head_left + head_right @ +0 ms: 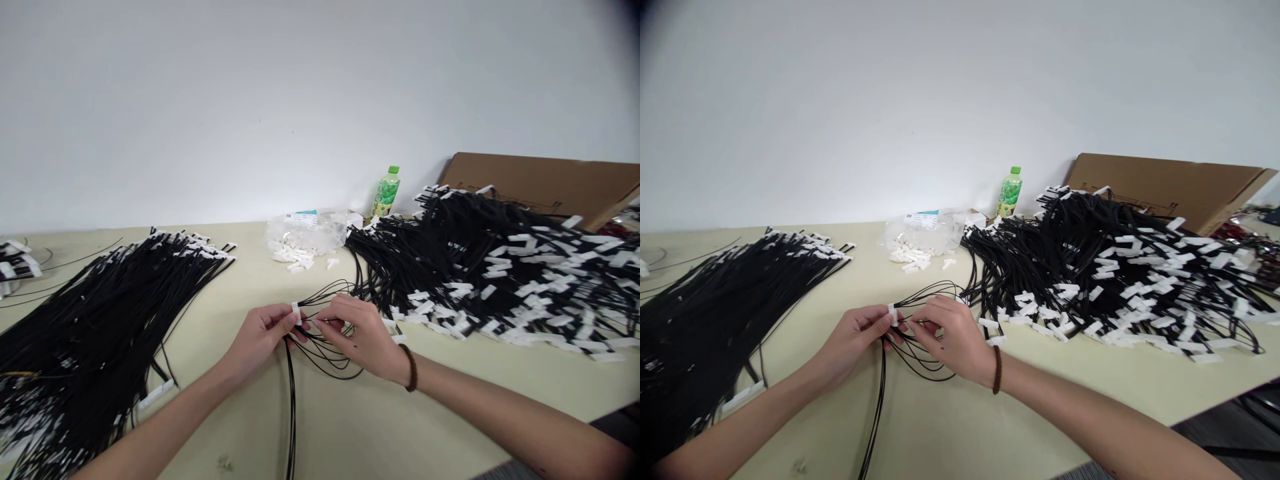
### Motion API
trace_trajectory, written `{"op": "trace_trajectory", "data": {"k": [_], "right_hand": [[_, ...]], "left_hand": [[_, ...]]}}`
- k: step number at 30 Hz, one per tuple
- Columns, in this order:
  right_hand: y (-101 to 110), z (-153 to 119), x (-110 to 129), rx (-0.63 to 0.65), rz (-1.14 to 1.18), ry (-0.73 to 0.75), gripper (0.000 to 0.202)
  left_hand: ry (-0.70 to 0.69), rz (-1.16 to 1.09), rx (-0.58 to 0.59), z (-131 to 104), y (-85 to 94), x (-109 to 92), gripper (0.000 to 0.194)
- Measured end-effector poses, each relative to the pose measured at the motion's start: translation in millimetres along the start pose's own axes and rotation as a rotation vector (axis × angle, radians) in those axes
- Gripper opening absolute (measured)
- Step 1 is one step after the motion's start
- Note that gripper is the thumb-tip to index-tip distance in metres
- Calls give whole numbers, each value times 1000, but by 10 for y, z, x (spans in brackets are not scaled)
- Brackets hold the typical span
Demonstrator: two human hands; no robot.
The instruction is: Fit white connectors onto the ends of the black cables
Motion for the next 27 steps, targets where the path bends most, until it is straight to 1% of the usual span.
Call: {"op": "trace_trajectory", "data": {"k": [18, 27], "right_hand": [[-6, -16, -19, 8, 27, 4, 12], [-7, 1, -13, 7, 20, 0, 14]], "left_hand": [[2, -6, 6, -4, -1, 5, 29], [-3, 0, 3, -3, 2, -5, 28]]}}
Point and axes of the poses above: each hand's wrist, its own z-axis towards the middle knuckle, its own y-axis out of the back of the hand, x = y × z, the point moved 4 cm from there along z, towards the middle knuckle, and after that the axes turned 11 degrees about z, right-handed, at the moved point
